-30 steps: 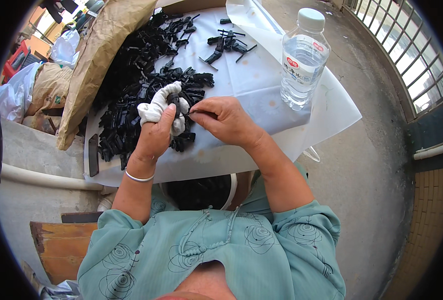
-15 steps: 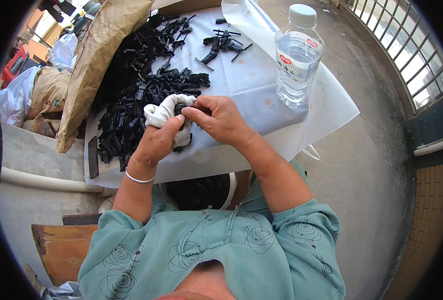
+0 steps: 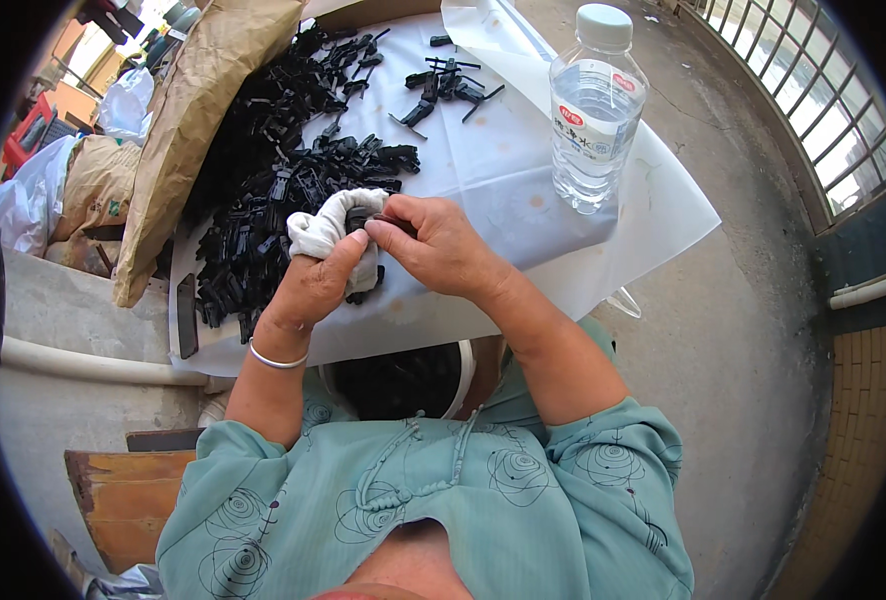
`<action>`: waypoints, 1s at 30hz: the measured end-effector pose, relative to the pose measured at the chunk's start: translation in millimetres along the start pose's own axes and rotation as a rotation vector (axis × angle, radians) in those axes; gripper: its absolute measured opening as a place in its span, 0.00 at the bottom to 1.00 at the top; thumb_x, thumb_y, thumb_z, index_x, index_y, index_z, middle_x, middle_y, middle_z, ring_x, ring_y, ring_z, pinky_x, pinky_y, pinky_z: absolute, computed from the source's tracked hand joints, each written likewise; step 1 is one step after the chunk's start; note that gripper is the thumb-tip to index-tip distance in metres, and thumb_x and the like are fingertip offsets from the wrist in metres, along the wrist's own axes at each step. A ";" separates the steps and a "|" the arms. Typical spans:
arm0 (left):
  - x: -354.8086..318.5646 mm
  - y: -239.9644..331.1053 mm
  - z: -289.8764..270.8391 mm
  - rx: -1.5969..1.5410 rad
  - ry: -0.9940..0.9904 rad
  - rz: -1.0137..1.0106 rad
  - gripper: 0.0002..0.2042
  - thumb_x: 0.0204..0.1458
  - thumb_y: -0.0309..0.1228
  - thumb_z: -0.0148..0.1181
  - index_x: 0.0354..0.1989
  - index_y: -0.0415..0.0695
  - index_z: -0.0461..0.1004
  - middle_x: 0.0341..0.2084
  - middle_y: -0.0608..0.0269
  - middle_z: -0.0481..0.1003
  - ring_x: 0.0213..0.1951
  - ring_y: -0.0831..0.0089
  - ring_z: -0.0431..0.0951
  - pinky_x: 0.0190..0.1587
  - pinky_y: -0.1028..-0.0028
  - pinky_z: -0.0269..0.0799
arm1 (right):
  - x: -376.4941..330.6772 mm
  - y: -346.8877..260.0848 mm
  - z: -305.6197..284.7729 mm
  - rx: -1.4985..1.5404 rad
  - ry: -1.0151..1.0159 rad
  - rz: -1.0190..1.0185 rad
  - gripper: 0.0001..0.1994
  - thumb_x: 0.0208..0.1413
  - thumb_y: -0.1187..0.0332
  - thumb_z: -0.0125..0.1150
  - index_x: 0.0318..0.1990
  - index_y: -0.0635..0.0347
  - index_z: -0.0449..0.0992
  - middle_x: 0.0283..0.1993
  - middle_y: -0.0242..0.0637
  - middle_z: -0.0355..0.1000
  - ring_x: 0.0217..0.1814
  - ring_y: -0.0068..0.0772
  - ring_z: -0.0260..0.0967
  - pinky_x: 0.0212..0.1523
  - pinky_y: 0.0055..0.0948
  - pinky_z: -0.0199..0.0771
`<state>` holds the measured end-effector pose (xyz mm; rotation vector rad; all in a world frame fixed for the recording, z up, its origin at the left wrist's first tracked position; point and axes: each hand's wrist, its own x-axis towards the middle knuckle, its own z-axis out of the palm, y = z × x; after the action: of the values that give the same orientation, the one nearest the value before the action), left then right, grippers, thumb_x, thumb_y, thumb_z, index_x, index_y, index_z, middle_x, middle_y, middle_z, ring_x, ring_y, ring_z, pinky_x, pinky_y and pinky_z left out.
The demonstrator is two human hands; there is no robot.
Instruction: Inspecting and cleaning small black plastic components using a cloth before placing them in a container.
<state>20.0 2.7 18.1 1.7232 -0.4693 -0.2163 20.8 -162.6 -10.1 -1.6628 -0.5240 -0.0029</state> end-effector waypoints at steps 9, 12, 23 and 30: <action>0.7 2.5 2.5 0.074 0.021 0.001 0.12 0.51 0.22 0.43 0.45 0.40 0.64 0.24 0.68 0.65 0.26 0.82 0.63 0.28 0.80 0.62 | 2.4 5.9 2.2 0.009 0.009 -0.068 0.11 0.58 0.68 0.49 0.27 0.65 0.70 0.19 0.28 0.63 0.24 0.18 0.55 0.26 0.21 0.61; 2.6 -6.0 9.4 0.388 0.082 0.234 0.12 0.50 0.23 0.43 0.43 0.39 0.64 0.24 0.59 0.67 0.25 0.69 0.67 0.30 0.74 0.65 | 4.7 4.8 5.9 -0.028 -0.015 -0.053 0.12 0.58 0.68 0.47 0.26 0.66 0.69 0.19 0.29 0.62 0.23 0.19 0.54 0.26 0.23 0.61; 59.8 45.3 -36.7 1.488 0.099 0.496 0.14 0.42 0.33 0.59 0.37 0.40 0.72 0.31 0.48 0.72 0.33 0.55 0.73 0.37 0.64 0.69 | 8.2 25.4 4.4 -0.413 0.313 -0.178 0.13 0.56 0.67 0.50 0.22 0.65 0.64 0.20 0.51 0.63 0.23 0.55 0.60 0.25 0.41 0.61; 214.8 -13.4 -69.1 1.368 -0.029 0.201 0.18 0.49 0.33 0.51 0.50 0.43 0.67 0.36 0.47 0.72 0.31 0.59 0.75 0.36 0.66 0.71 | 2.2 24.7 5.0 -0.376 0.213 -0.220 0.11 0.55 0.68 0.51 0.23 0.64 0.64 0.21 0.47 0.62 0.24 0.52 0.62 0.26 0.41 0.62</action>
<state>242.9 -24.5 43.7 2.9616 -0.9188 0.3246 29.6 -158.8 -33.5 -1.9319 -0.5645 -0.4595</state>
